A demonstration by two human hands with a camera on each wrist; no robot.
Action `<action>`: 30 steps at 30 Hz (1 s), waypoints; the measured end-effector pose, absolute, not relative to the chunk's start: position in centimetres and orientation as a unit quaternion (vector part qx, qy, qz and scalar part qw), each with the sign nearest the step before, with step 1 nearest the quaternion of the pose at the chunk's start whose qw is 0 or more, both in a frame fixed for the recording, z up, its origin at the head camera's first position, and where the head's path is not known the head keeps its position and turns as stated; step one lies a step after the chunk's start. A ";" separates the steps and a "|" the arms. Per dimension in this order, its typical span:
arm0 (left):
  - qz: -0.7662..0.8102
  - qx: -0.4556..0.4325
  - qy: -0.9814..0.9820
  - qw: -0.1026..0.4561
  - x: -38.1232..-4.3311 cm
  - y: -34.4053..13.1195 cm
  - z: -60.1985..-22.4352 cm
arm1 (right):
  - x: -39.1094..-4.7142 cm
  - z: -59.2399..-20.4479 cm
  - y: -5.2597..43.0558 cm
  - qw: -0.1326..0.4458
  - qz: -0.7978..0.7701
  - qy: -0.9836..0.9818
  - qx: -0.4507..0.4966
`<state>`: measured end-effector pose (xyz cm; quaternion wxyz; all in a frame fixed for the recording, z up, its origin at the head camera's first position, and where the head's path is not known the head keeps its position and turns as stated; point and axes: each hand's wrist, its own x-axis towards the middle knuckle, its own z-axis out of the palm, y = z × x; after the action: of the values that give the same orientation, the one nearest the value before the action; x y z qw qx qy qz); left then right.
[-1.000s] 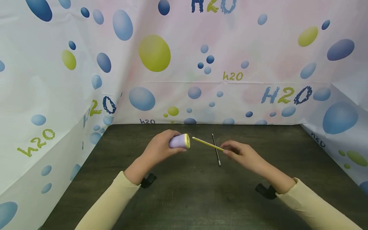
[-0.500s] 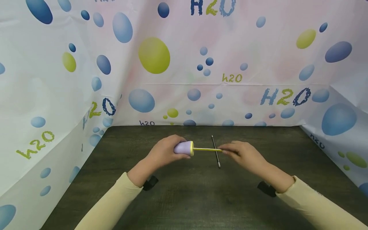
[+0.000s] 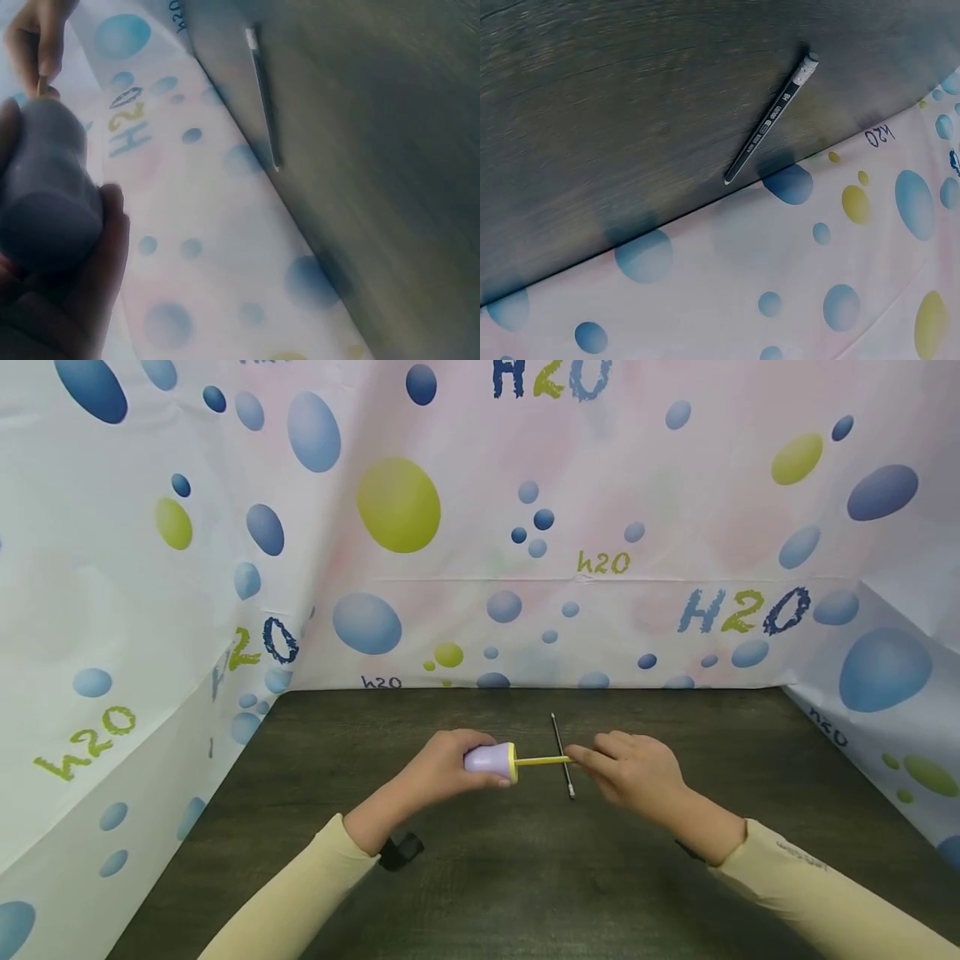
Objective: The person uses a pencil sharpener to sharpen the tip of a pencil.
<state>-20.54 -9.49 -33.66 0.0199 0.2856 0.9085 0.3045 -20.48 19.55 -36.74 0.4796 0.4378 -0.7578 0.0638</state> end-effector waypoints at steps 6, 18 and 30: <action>0.263 0.311 0.912 -0.053 -20.2 -9.3 -34.2 | -20.6 -36.6 19.0 0.470 0.068 -0.771 0.425; 0.049 0.433 0.828 -0.353 -20.5 -9.1 -35.9 | -21.4 -33.7 19.5 -0.175 0.350 -0.884 0.257; 0.285 0.294 0.912 0.017 -21.8 -9.1 -34.4 | -21.1 -34.5 19.9 0.144 0.132 -0.907 0.372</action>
<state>-21.77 -9.08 -34.39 0.0174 0.2943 0.9122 0.2845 -21.11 19.92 -34.50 0.1444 0.3720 -0.9073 0.1325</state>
